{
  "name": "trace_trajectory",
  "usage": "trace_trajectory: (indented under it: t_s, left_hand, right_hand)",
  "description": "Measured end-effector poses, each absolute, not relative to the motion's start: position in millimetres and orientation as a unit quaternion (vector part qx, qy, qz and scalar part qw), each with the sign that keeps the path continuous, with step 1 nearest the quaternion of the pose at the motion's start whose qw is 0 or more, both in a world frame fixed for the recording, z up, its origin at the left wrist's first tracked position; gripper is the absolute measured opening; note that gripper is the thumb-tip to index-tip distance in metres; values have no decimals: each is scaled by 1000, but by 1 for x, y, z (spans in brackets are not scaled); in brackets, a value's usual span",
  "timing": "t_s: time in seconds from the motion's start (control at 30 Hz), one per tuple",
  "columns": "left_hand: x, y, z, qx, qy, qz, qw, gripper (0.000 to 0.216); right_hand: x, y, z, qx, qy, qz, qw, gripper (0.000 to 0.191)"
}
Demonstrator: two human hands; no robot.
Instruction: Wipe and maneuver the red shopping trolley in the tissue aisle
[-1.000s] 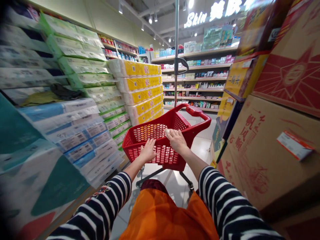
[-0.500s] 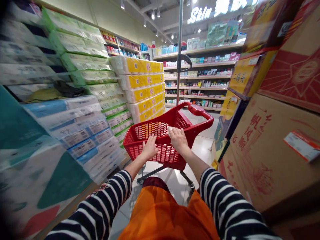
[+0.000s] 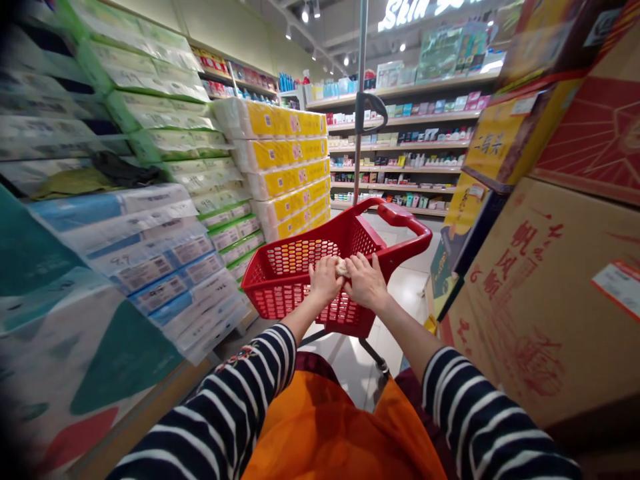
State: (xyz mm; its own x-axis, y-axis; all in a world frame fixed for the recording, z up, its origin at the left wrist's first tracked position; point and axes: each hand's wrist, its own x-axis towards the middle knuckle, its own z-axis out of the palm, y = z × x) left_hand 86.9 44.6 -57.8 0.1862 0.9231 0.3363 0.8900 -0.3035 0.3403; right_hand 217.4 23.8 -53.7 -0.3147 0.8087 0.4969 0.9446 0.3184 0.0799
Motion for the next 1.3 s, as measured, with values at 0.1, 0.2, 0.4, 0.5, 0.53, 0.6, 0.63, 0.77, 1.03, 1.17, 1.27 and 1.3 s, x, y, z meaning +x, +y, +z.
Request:
trace_trajectory:
  t_s: [0.1, 0.2, 0.4, 0.5, 0.53, 0.6, 0.63, 0.77, 1.03, 1.17, 1.27, 1.3]
  left_hand:
    - [88, 46, -62, 778, 583, 234, 22, 43]
    - [73, 48, -70, 791, 569, 225, 5, 48]
    - [11, 41, -91, 766, 612, 194, -35, 53]
    - [4, 37, -91, 760, 617, 201, -26, 54]
    - [7, 36, -89, 755, 621, 209, -17, 52]
    - [16, 37, -87, 737, 635, 232, -4, 44]
    - [21, 37, -86, 729, 640, 243, -4, 41]
    - [15, 39, -89, 735, 632, 245, -34, 37]
    - [-88, 41, -114, 654, 719, 221, -78, 43]
    - [-82, 42, -116, 656, 717, 218, -85, 44]
    - [-47, 42, -112, 716, 663, 201, -83, 43]
    - [-37, 41, -110, 729, 651, 198, -82, 43]
  right_hand:
    - [215, 23, -56, -563, -781, -190, 192, 52]
    - [215, 22, -58, -559, -783, -201, 185, 54]
    - [216, 19, -61, -556, -784, -221, 164, 54]
    - [211, 18, -63, -563, -777, -223, 175, 53]
    - [210, 17, -64, -564, -775, -223, 178, 53]
    - [210, 16, -65, -566, -773, -225, 180, 52]
    - [211, 16, -65, -565, -773, -227, 180, 52]
    - [217, 15, -68, -556, -776, -238, 182, 53]
    - [212, 11, -68, -554, -775, -228, 202, 51]
    - [207, 10, -69, -562, -769, -225, 207, 51]
    - [208, 11, -70, -565, -765, -230, 205, 50]
    - [209, 11, -71, -564, -766, -234, 203, 50]
